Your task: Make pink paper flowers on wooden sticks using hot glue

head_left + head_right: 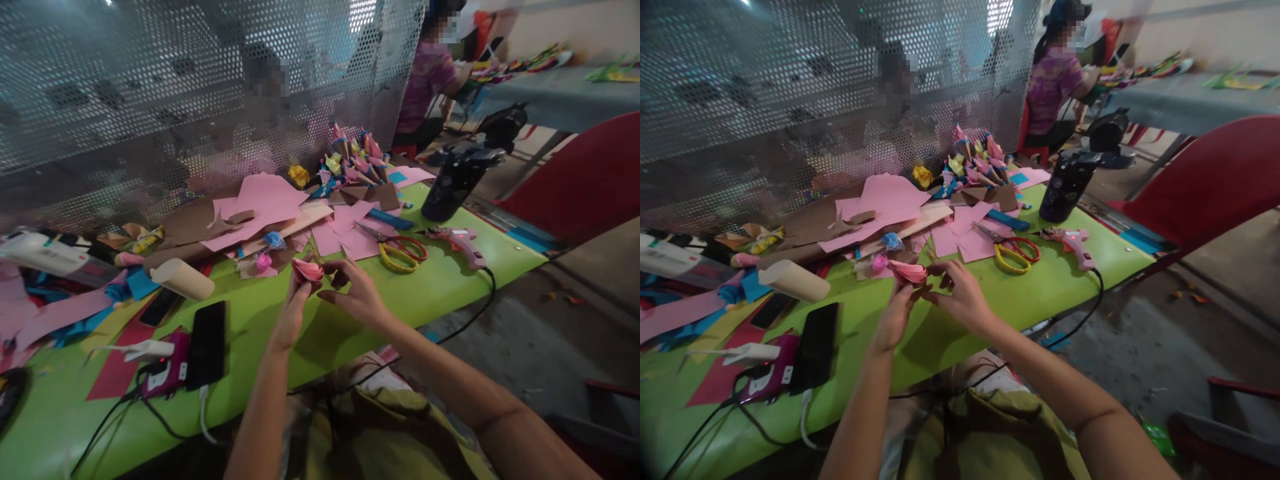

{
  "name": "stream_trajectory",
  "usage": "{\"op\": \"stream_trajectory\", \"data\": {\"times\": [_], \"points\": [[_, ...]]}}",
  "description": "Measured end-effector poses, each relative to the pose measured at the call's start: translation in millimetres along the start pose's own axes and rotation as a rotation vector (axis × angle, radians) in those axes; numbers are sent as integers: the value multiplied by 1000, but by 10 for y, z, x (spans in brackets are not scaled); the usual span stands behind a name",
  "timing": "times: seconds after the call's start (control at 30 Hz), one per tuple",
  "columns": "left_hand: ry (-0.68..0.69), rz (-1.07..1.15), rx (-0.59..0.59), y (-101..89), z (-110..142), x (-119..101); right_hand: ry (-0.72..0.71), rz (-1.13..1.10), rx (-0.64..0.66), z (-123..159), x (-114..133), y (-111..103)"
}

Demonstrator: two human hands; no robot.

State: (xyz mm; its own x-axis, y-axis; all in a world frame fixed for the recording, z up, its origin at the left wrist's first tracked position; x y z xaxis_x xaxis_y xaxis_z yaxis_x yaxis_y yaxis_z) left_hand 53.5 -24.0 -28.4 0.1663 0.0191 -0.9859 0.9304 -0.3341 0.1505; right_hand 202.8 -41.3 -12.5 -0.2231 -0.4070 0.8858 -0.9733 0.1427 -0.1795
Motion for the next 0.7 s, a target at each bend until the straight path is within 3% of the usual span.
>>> {"op": "stream_trajectory", "data": {"times": [0.37, 0.57, 0.7], "points": [[-30, -166, 45, 106, 13, -117, -72, 59, -11, 7, -28, -17], [-59, -247, -75, 5, -26, -46, -59, 18, -1, 13, 33, -77], [-41, -313, -140, -31, -37, -42, -228, 105, -66, -7, 256, -211]]}}
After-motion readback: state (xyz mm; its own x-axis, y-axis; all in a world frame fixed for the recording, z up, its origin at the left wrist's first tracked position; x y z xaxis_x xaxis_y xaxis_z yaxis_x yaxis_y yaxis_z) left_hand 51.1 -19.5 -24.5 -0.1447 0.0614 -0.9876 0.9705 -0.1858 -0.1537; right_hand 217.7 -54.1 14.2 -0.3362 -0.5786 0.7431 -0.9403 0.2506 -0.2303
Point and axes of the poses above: each hand's wrist, its own z-axis away from the middle knuckle, its own y-axis out of the palm, x = y × z, the point moved 5 cm from there along -z, towards the middle knuckle, and after that the axes turned 1 degree about y, right-handed, at the moved point
